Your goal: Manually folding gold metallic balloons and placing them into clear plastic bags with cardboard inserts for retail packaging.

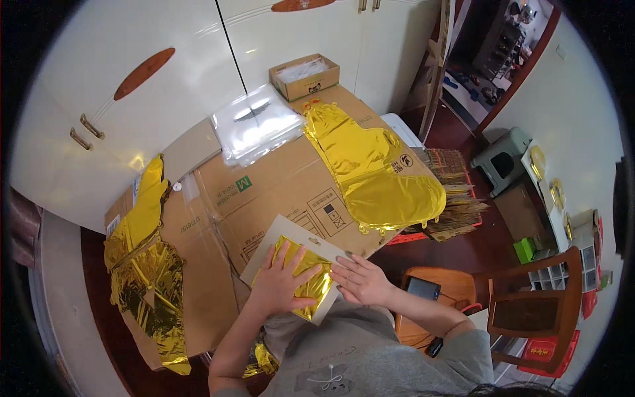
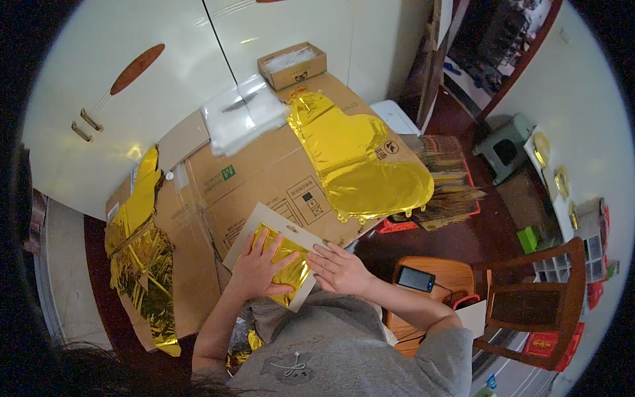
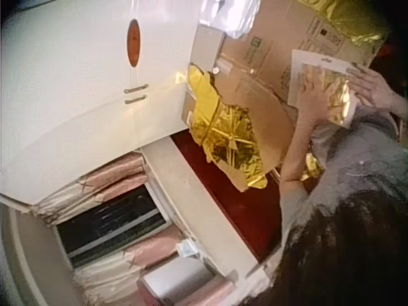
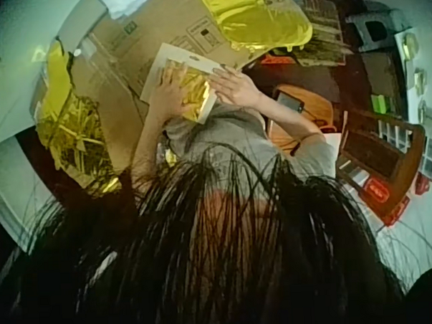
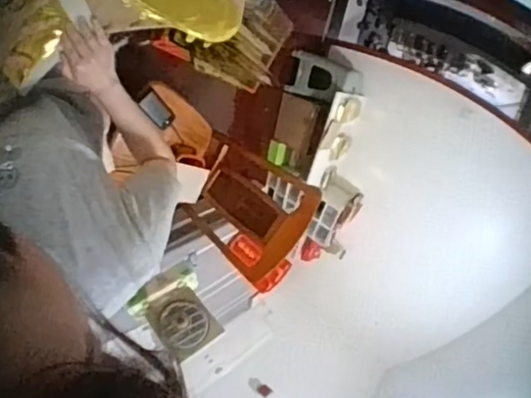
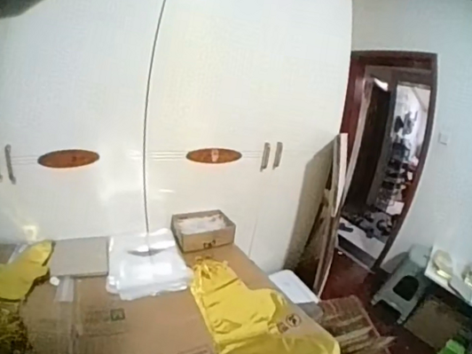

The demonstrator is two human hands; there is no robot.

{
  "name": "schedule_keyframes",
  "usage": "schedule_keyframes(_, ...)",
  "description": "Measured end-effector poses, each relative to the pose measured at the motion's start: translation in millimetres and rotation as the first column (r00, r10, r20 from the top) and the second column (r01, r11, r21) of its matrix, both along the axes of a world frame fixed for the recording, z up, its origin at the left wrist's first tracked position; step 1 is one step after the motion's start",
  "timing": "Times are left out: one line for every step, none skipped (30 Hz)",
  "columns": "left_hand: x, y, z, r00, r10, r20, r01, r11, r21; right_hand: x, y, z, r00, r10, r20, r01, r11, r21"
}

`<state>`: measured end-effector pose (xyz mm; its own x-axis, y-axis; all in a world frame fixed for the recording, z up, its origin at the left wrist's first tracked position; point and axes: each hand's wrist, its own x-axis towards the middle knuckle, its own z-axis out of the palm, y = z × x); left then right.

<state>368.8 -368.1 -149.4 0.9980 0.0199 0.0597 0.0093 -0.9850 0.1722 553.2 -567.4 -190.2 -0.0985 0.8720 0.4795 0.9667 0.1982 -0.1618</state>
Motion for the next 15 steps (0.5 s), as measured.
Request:
schedule_keyframes(0, 0, 0, 1.000, 0.014, -0.006, -0.014, 1.000, -0.010, -2, 0, 2, 1.000, -0.023, 0.008, 0.023, 1.000, 0.014)
schedule_keyframes(1, 0, 0, 1.000, 0.027, -0.012, -0.027, 0.999, -0.020, -4, 2, 5, 0.999, -0.046, 0.016, 0.046, 0.999, 0.028)
schedule_keyframes(1, 0, 0, 0.999, 0.041, -0.020, -0.041, 0.999, -0.030, -8, 4, 9, 0.997, -0.077, 0.019, 0.077, 0.997, 0.014)
schedule_keyframes(1, 0, -1, 0.999, 0.045, -0.030, -0.046, 0.999, -0.023, -12, 7, 15, 0.994, -0.108, 0.023, 0.108, 0.994, 0.000)
schedule_keyframes(1, 0, -1, 0.998, 0.050, -0.040, -0.050, 0.999, -0.017, -16, 10, 20, 0.990, -0.139, 0.027, 0.139, 0.990, -0.014)
schedule_keyframes(2, 0, -1, 0.997, 0.055, -0.049, -0.056, 0.998, -0.008, -21, 14, 23, 0.985, -0.168, 0.049, 0.170, 0.985, -0.040)
schedule_keyframes(1, 0, -1, 0.997, 0.056, -0.061, -0.056, 0.998, 0.001, -25, 17, 25, 0.978, -0.195, 0.072, 0.200, 0.978, -0.065)
schedule_keyframes(1, 0, 0, 0.996, 0.057, -0.073, -0.056, 0.998, 0.010, -29, 19, 26, 0.970, -0.222, 0.094, 0.231, 0.969, -0.090)
schedule_keyframes(1, 0, -1, 0.995, 0.057, -0.083, -0.056, 0.998, 0.018, -33, 20, 26, 0.964, -0.242, 0.109, 0.251, 0.965, -0.081)
schedule_keyframes(1, 0, -2, 0.997, 0.051, -0.054, -0.050, 0.999, 0.015, -37, 20, 25, 0.957, -0.262, 0.124, 0.272, 0.960, -0.071)
schedule_keyframes(1, 1, -4, 0.999, 0.045, -0.025, -0.045, 0.999, 0.012, -39, 21, 24, 0.950, -0.282, 0.137, 0.292, 0.954, -0.061)
schedule_keyframes(0, 0, -5, 0.999, 0.044, 0.002, -0.044, 0.999, 0.006, -39, 20, 24, 0.950, -0.281, 0.139, 0.291, 0.955, -0.063)
schedule_keyframes(0, 0, -5, 0.998, 0.060, 0.004, -0.060, 0.998, -0.006, -38, 18, 24, 0.950, -0.280, 0.141, 0.291, 0.955, -0.065)
schedule_keyframes(1, 0, -4, 0.997, 0.075, 0.005, -0.075, 0.997, -0.019, -37, 17, 24, 0.950, -0.279, 0.143, 0.290, 0.955, -0.067)
schedule_keyframes(1, 0, -3, 0.996, 0.089, 0.005, -0.089, 0.996, -0.030, -37, 17, 23, 0.948, -0.282, 0.146, 0.293, 0.955, -0.058)
